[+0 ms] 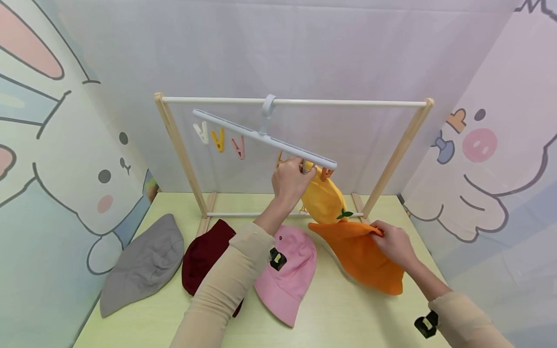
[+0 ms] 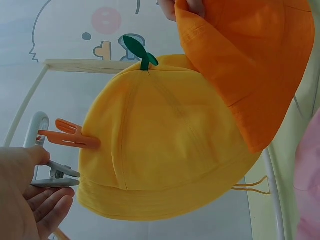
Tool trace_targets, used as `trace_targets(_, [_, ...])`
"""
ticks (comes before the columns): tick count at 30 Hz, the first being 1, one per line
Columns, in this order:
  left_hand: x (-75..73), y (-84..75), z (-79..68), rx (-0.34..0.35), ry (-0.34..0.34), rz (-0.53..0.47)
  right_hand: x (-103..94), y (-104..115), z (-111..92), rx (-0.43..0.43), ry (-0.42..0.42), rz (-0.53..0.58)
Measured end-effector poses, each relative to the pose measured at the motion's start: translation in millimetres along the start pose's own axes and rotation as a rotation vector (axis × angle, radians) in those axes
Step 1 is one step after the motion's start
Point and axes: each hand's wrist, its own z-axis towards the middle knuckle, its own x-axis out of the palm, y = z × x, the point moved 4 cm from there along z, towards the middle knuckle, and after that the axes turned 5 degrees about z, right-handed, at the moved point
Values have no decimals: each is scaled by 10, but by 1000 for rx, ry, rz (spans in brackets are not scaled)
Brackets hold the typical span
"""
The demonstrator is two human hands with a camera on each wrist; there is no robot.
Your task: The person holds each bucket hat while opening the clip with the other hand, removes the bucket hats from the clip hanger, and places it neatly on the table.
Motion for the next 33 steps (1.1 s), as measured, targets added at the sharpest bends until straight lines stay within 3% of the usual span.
trace_targets(14, [1,-1,-9,4,12,-15,232,-79,-30,267,132,220])
trace_targets(33, [-11,-39,12,-8,-20,-33,405,-355,21,361,129,239])
